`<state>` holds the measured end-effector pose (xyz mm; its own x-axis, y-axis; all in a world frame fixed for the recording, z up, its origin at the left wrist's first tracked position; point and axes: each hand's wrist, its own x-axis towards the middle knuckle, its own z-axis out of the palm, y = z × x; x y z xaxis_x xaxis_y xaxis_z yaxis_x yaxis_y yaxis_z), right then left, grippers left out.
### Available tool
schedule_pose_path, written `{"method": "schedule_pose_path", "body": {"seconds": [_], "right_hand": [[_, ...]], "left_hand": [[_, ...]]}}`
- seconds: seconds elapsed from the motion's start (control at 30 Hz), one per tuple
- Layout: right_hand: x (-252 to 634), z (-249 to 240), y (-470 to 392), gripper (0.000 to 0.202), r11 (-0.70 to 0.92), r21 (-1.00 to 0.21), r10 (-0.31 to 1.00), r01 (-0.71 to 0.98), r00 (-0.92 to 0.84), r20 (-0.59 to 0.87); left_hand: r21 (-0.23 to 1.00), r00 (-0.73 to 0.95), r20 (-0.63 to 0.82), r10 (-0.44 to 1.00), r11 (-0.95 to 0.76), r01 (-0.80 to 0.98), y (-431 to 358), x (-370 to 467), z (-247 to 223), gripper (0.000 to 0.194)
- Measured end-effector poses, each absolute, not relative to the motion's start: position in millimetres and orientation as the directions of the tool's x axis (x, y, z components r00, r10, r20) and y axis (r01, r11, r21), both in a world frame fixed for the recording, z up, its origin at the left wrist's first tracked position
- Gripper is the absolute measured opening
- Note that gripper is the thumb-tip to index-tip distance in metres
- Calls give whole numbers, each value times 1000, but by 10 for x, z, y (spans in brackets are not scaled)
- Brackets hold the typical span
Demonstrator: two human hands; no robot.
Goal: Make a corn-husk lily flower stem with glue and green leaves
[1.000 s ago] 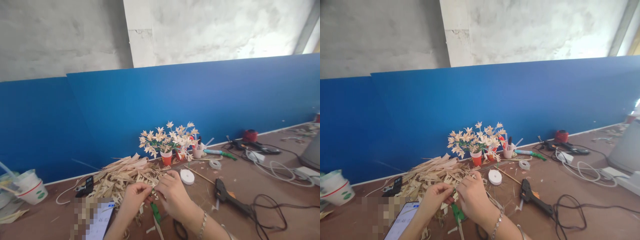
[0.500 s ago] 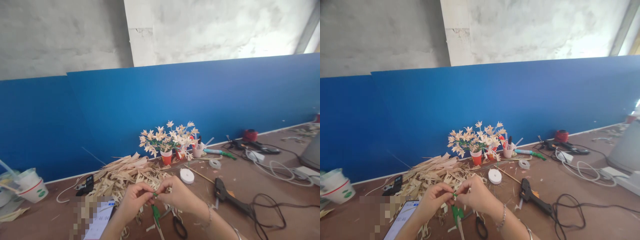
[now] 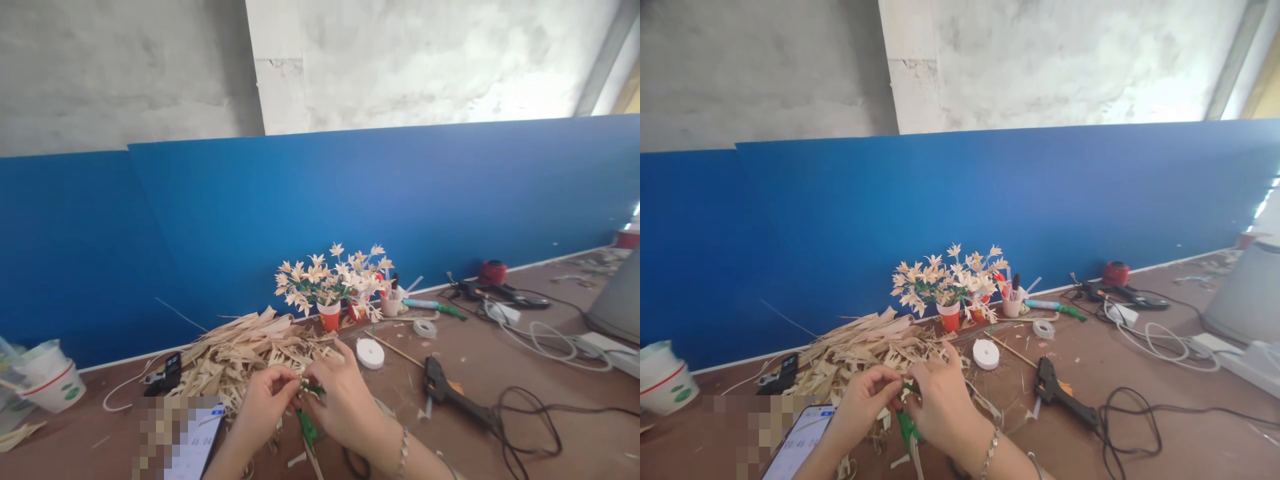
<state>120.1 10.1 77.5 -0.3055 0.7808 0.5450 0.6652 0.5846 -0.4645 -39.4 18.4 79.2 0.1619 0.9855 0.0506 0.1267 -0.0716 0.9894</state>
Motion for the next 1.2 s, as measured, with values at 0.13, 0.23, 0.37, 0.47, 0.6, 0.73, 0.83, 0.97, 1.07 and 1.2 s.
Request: {"method": "schedule_pose_path", "body": {"seconds": [0.13,0.23,0.37,0.47,0.6,0.73,0.83,0.97,1.07,1.2], "right_hand": [[1174,708,99,7,626,-210,662,751,-370,651],[1186,682,131,10,637,-162,620,754,-376,688],[1200,683,144,12,654,-163,598,739,-373,709],[1202,710,137,13,667,-225,619,710,-360,698],[1204,791,126,16,642,-467,734,608,-311,604],[1224,865,135,8,404,-795,911,452,-277,305],[1274,881,178,8,67,-969,929,236,-370,-26],[1340,878,234,13,-144,-989,817,20,-562,-130],[1328,883,204,10,-1,-987,857,161,-508,-83],[1252,876,95,8,456,-719,889,524,-301,344]], "left_hand": [[991,126,40,991,-56,122,210,-377,770,18],[991,127,4,992,-21,131,222,-386,775,19],[993,163,-20,986,1,119,238,-421,771,20],[995,201,-8,979,-13,103,253,-461,742,18],[987,265,60,962,-97,130,253,-526,731,13],[963,347,120,930,-194,188,210,-574,805,10],[949,387,151,910,-242,200,166,-577,873,8],[948,397,171,902,-261,185,117,-544,919,9],[951,355,135,925,-221,214,102,-503,907,10],[956,282,74,957,-148,252,129,-451,834,9]]}}
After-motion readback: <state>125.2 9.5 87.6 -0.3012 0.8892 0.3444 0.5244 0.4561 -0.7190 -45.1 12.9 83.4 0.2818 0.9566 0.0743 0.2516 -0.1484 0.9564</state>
